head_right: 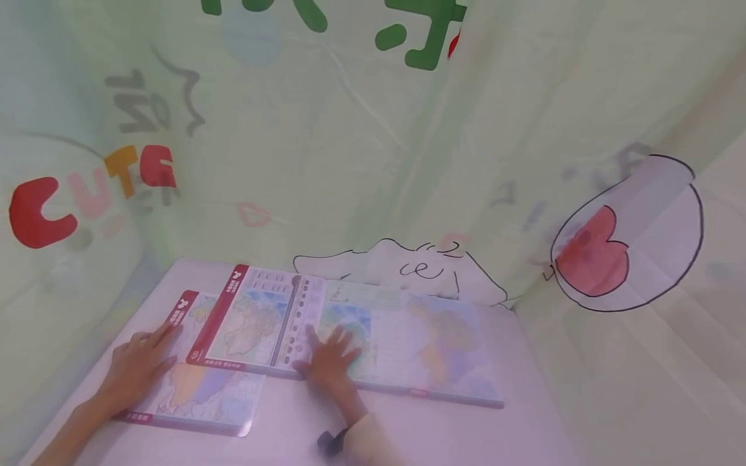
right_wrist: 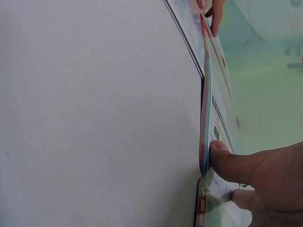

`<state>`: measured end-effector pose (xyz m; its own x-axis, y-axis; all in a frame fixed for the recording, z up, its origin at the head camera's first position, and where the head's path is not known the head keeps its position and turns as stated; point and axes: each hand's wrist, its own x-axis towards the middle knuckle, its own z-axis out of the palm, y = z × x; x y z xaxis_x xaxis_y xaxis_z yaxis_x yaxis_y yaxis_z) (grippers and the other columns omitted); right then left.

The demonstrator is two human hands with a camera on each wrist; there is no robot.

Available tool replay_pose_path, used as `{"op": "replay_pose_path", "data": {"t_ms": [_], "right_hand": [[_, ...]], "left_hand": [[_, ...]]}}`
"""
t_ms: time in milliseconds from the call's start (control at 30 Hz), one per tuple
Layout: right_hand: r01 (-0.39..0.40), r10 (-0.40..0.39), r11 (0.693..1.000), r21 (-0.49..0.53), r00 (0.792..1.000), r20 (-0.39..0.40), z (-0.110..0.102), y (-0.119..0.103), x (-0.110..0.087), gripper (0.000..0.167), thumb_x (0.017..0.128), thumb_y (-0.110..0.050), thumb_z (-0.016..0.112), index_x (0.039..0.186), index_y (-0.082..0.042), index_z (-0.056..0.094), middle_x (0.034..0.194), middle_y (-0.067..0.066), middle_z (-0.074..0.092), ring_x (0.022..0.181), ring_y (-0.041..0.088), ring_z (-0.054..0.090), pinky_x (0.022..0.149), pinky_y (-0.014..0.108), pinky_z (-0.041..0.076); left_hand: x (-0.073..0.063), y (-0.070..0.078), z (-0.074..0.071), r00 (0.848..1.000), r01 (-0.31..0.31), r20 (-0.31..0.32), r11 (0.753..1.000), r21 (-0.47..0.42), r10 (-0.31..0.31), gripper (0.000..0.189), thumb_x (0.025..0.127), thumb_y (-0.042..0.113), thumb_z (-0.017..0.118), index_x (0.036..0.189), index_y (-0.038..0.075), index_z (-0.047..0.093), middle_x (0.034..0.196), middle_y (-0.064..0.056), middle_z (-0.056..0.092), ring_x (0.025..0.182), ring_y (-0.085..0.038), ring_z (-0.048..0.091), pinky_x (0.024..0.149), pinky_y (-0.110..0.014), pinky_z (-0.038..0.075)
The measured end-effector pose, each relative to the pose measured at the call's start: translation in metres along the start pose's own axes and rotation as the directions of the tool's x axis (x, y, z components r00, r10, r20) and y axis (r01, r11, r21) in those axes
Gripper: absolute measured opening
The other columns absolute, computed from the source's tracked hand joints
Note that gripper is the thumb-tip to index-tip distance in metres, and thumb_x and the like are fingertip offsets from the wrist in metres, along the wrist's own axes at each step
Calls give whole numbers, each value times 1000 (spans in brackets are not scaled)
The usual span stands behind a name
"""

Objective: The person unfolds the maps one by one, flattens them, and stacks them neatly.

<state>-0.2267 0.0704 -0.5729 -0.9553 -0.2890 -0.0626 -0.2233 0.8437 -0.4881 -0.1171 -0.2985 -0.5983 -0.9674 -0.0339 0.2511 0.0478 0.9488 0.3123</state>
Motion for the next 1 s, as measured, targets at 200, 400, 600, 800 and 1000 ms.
{"op": "replay_pose_path", "data": {"t_ms": [200, 400, 600, 800, 1000], "right_hand": [[-22, 36, 996, 86, 986, -165, -17, -19, -1, 86, 84, -29, 95, 159, -11, 57, 158, 36, 52, 142, 57, 50, 115, 80, 36], [63, 17, 975, 211, 935, -354, -22, -35, -15, 31, 93, -23, 88, 116, -3, 84, 97, 10, 83, 76, 17, 69, 68, 33, 50], [-48, 67, 869, 493, 998, -21, -12, -45, -39, 19, 96, -20, 84, 94, -2, 79, 76, 1, 76, 63, 11, 66, 53, 27, 56], [-239, 83, 699, 674, 963, 255, -16, -63, -55, 31, 101, -14, 78, 120, 10, 70, 107, 17, 82, 95, 27, 77, 80, 44, 68], [-413, 144, 577, 704, 900, 411, -15, -74, -65, 45, 101, -19, 76, 129, 13, 62, 122, 21, 74, 111, 36, 74, 94, 57, 64]], "left_hand": [[0, -5, -4, 999, 37, -11, 997, -71, -38, 91, 90, 28, 85, 167, 9, 40, 167, -30, 42, 135, -54, 45, 105, -76, 44], [2, 4, -26, 982, 187, 43, 969, -160, -183, 85, 95, 23, 80, 163, -7, 38, 149, -38, 56, 116, -50, 59, 96, -74, 56], [11, 8, -42, 967, 252, 83, 942, -220, -239, 80, 96, 17, 77, 155, -19, 37, 128, -44, 63, 97, -48, 71, 82, -67, 64], [21, -3, -47, 933, 336, 234, 893, -299, -273, 79, 101, 20, 72, 156, -20, 31, 140, -49, 53, 117, -63, 66, 86, -66, 64], [15, -20, -46, 903, 408, 314, 810, -420, -292, 77, 102, 22, 73, 152, -22, 35, 136, -45, 56, 115, -55, 68, 87, -57, 67]]}}
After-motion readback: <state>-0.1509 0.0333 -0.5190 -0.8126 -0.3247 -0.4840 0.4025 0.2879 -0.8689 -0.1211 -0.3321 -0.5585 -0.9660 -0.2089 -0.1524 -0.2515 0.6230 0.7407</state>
